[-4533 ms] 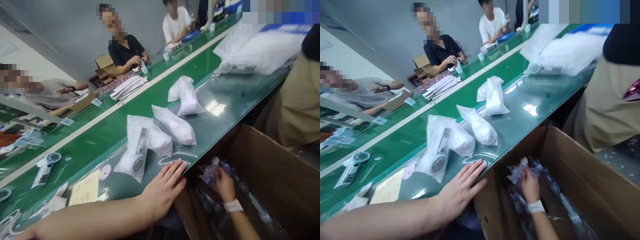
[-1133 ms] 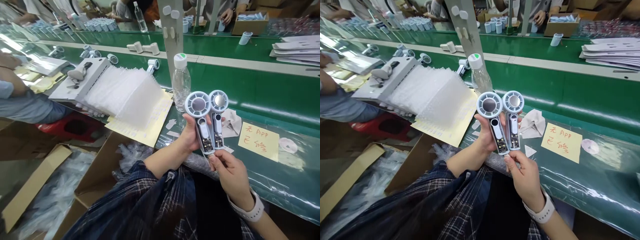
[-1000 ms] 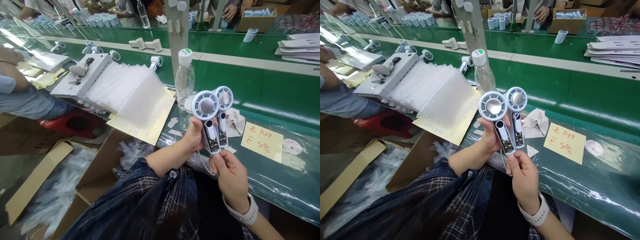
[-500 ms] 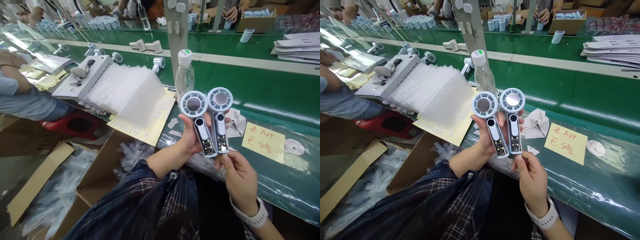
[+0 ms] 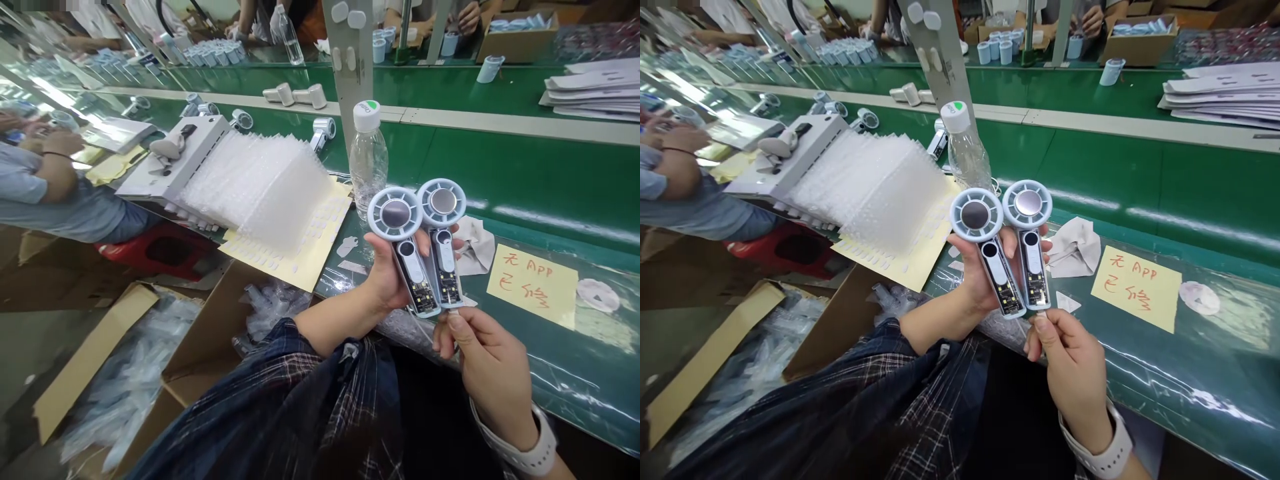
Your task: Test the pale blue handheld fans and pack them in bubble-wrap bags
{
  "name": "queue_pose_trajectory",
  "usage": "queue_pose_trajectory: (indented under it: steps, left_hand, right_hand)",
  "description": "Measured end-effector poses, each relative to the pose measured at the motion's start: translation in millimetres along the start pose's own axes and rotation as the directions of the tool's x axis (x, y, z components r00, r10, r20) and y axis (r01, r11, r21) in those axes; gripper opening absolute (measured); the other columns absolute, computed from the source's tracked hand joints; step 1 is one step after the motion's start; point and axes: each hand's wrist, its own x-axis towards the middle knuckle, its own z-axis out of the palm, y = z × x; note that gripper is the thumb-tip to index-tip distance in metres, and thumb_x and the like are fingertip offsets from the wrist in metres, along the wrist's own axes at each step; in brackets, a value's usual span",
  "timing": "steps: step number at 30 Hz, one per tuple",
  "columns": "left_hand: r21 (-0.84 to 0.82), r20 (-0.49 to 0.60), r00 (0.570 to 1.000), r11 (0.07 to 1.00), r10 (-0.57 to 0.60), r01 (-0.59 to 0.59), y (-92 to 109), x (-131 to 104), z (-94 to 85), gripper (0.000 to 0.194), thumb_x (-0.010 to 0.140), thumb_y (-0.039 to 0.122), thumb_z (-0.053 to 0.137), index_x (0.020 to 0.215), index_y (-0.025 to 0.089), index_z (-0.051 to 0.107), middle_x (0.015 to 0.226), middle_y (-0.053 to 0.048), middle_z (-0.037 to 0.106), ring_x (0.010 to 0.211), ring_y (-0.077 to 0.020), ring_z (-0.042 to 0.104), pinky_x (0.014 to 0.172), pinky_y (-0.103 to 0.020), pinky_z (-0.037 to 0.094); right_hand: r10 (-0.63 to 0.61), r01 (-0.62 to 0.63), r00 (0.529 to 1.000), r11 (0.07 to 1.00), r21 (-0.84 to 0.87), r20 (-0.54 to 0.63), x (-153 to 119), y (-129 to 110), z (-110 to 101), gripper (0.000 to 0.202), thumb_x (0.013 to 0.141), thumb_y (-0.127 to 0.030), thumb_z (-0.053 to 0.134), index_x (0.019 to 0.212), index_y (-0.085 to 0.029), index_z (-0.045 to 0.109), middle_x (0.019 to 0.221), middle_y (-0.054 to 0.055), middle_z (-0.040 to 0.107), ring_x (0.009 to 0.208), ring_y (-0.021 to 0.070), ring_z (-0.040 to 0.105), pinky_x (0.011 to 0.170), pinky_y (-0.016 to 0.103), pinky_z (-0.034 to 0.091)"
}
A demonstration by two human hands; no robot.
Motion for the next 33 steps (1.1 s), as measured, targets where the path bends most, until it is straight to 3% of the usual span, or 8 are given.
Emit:
queue_pose_trajectory:
  steps: [5, 11, 17, 23, 26, 30, 32, 33]
  left_hand:
    - [-0.041, -0.018, 0.997, 0.996, -0.079, 0.078, 0, 1, 0.9, 0.099, 0.045, 0.103, 0.08, 0.069, 0.014, 0.045, 0.115, -0.01, 0.071, 0.097, -0.021, 0.071, 0.084, -0.032, 0.06]
    - [0.125, 0.079, 0.992, 0.986, 0.097, -0.106, -9, -1, -3.7, 0.093, 0.062, 0.107, 0.068, 0.067, 0.015, 0.057, 0.108, -0.012, 0.073, 0.093, -0.0217, 0.072, 0.081, -0.033, 0.061]
    - [0.283, -0.017, 0.989, 0.949, 0.146, -0.135, -16, -2, -7.6, 0.106, 0.041, 0.12, 0.054, 0.052, 0.015, 0.048, 0.102, -0.016, 0.07, 0.091, -0.0248, 0.068, 0.082, -0.037, 0.06]
    - [0.221, 0.1, 0.99, 0.968, 0.099, -0.12, -14, -4, -12.9, 0.103, 0.047, 0.119, 0.053, 0.056, 0.016, 0.048, 0.097, -0.016, 0.07, 0.09, -0.0242, 0.068, 0.078, -0.035, 0.059]
    - [0.213, 0.092, 0.992, 0.971, 0.086, -0.104, -10, -4, -7.3, 0.103, 0.048, 0.119, 0.054, 0.063, 0.016, 0.052, 0.108, -0.016, 0.07, 0.096, -0.0269, 0.07, 0.082, -0.038, 0.061]
    - [0.162, 0.005, 0.996, 0.982, 0.093, -0.092, -3, -6, 2.1, 0.091, 0.063, 0.108, 0.064, 0.079, 0.018, 0.058, 0.117, -0.013, 0.069, 0.115, -0.0315, 0.069, 0.095, -0.044, 0.061]
    - [0.174, 0.019, 0.999, 0.984, 0.027, -0.03, 0, -9, 1.4, 0.079, 0.066, 0.095, 0.075, 0.077, 0.018, 0.058, 0.099, -0.012, 0.069, 0.118, -0.0341, 0.069, 0.101, -0.047, 0.061]
    - [0.2, 0.045, 0.997, 0.979, -0.056, 0.046, 0, -11, -0.6, 0.073, 0.063, 0.086, 0.084, 0.076, 0.018, 0.06, 0.089, -0.011, 0.067, 0.117, -0.0353, 0.069, 0.102, -0.048, 0.06]
  right_hand:
    - [-0.046, 0.048, 0.997, 0.998, -0.05, 0.059, 0, -4, -6, 0.052, 0.106, -0.052, 0.066, 0.068, -0.016, 0.065, 0.06, 0.004, 0.062, 0.055, 0.0097, 0.063, 0.057, 0.016, 0.05]
    - [0.051, -0.04, 0.997, 0.986, 0.16, -0.064, -5, 8, 7, 0.054, 0.109, -0.054, 0.063, 0.071, -0.016, 0.056, 0.055, 0.001, 0.051, 0.055, 0.0112, 0.058, 0.056, 0.02, 0.048]
    - [0.056, -0.033, 0.995, 0.968, 0.25, -0.085, -9, 17, 13, 0.05, 0.109, -0.052, 0.064, 0.074, -0.016, 0.056, 0.056, 0.001, 0.05, 0.057, 0.0114, 0.057, 0.059, 0.021, 0.048]
    - [0.029, -0.019, 0.997, 0.989, 0.146, -0.069, -13, 17, 15, 0.043, 0.111, -0.051, 0.06, 0.087, -0.017, 0.064, 0.069, 0.002, 0.06, 0.067, 0.0115, 0.061, 0.066, 0.021, 0.051]
    - [-0.113, 0.112, 0.992, 0.994, -0.011, -0.06, -10, 13, 6, 0.035, 0.113, -0.044, 0.057, 0.09, -0.018, 0.066, 0.081, 0.003, 0.065, 0.071, 0.0106, 0.063, 0.066, 0.021, 0.05]
    - [-0.312, 0.257, 0.933, 0.927, -0.272, -0.179, 2, 18, -22, 0.033, 0.111, -0.038, 0.057, 0.085, -0.019, 0.063, 0.122, 0.009, 0.07, 0.121, 0.0212, 0.066, 0.108, 0.035, 0.05]
    - [-0.303, 0.195, 0.91, 0.915, -0.352, -0.283, 7, 24, -34, 0.03, 0.109, -0.046, 0.061, 0.121, -0.021, 0.071, 0.159, 0.012, 0.054, 0.154, 0.0304, 0.046, 0.131, 0.049, 0.033]
    - [-0.26, 0.173, 0.928, 0.935, -0.31, -0.267, 8, 26, -39, 0.047, 0.106, -0.051, 0.064, 0.145, -0.023, 0.064, 0.169, 0.012, 0.045, 0.16, 0.0329, 0.039, 0.133, 0.053, 0.031]
